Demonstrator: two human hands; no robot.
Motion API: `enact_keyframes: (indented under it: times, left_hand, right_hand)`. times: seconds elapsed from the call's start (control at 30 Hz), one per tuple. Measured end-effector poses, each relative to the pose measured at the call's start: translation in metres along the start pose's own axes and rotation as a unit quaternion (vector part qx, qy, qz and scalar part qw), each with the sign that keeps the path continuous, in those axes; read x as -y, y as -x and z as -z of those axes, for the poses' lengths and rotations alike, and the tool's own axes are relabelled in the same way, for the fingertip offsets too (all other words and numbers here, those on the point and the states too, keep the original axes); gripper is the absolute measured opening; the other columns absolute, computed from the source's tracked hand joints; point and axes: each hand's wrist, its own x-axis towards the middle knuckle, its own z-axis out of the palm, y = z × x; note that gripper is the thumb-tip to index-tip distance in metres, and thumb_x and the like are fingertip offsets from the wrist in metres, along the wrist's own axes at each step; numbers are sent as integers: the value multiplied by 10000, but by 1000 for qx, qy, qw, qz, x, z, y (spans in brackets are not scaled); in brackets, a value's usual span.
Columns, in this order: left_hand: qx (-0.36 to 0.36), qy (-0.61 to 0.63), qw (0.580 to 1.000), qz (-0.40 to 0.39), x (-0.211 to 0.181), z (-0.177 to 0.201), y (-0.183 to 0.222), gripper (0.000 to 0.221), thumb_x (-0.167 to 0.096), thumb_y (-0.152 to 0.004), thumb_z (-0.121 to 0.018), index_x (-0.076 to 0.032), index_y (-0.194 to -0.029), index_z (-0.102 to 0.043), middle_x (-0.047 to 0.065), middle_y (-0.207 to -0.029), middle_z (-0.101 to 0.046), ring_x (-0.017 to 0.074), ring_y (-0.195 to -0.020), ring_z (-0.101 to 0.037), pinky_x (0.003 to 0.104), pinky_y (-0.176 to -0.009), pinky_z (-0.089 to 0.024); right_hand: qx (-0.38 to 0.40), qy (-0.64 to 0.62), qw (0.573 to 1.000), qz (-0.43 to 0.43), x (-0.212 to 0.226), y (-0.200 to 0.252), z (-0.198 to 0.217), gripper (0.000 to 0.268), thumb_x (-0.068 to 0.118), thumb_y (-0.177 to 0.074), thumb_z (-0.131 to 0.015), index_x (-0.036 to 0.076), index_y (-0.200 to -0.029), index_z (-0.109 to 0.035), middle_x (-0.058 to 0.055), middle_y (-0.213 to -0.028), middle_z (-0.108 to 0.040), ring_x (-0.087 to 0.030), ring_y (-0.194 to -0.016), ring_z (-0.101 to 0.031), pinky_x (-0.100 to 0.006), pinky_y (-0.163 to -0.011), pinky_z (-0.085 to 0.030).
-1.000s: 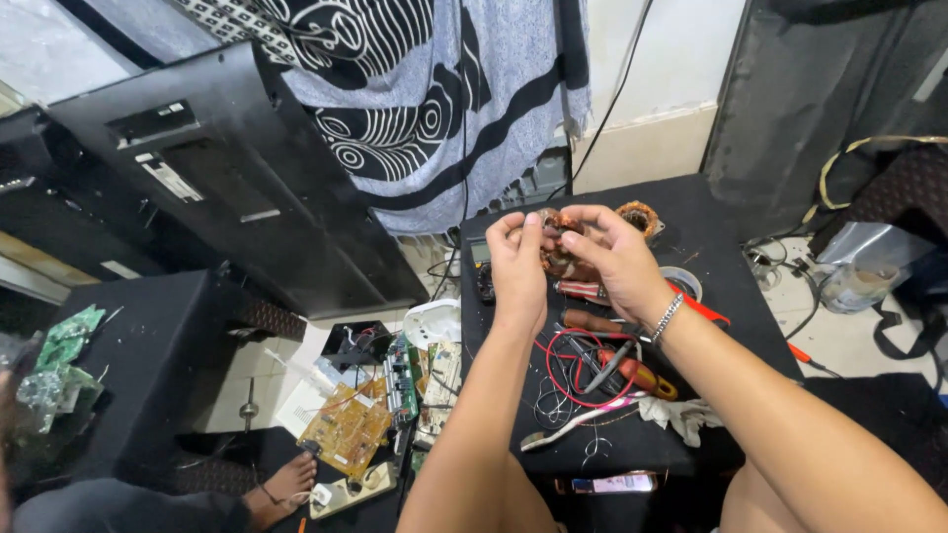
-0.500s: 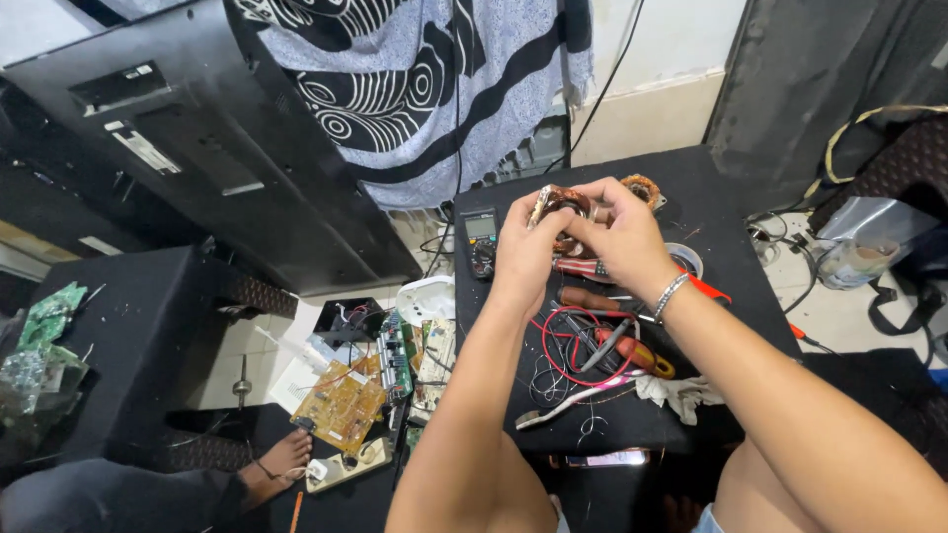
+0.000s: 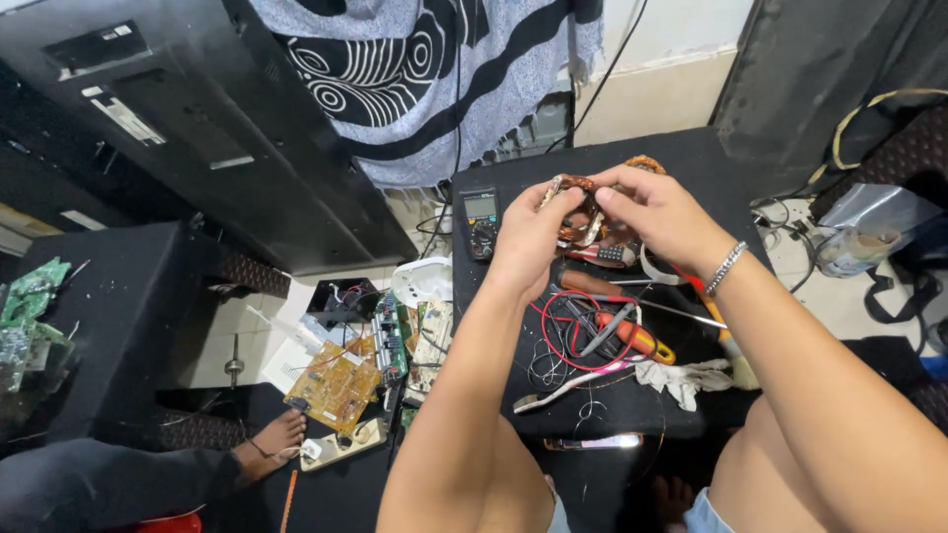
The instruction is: Repairing and testing a motor stator using hand tools and a multimeter on a workbench.
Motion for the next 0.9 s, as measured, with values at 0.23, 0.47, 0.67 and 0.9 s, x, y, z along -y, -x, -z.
enact_keyframes:
  times: [0.23,0.47,0.67,0.9]
  left_hand:
    - [25,-24,999,32,-5,-9,8,622,-212,-859,-768,62,-1362,-523,235,-1052,-643,325,-884,-692,516,-686,-626]
    - [18,-64,997,33,1,-1,3,679,-156,-811,-791,53,-1380,-487,241,-1069,-634,372,-871,-703,547,-656,-625]
    - [-39,-295,954,-28,-11,0,12,599,-225,-791,-737,-69,-1331,-529,150,-1151,-696,296,-1098,-699,412,-861,-619]
    - [-67,-322,943,-45,-20,7,12,620,-275,-818,-712,-108,-1362,-466,135,-1231,-675,308,-1184,-666,429,-949,-587]
  right_hand:
    - [-6,117,992,51,-2,-3,5,270,110,-999,-657,89,-1263,-708,-136,-861,-696,-173,-680,-689,-335,-639,-623]
    - [-76,310,932,171,-5,5,0,264,130,-928,-712,125,-1189,-753,-108,-898,-763,-280,-843,-749,-410,-760,-606]
    - [-176,490,785,336,-39,-11,1,54,212,-965,-734,210,-1010,-704,45,-804,-718,-166,-769,-736,-304,-666,-589]
    - [-182,430,809,356,-36,-16,-11,39,201,-1007,-665,204,-991,-701,36,-861,-716,-225,-855,-731,-356,-688,-586]
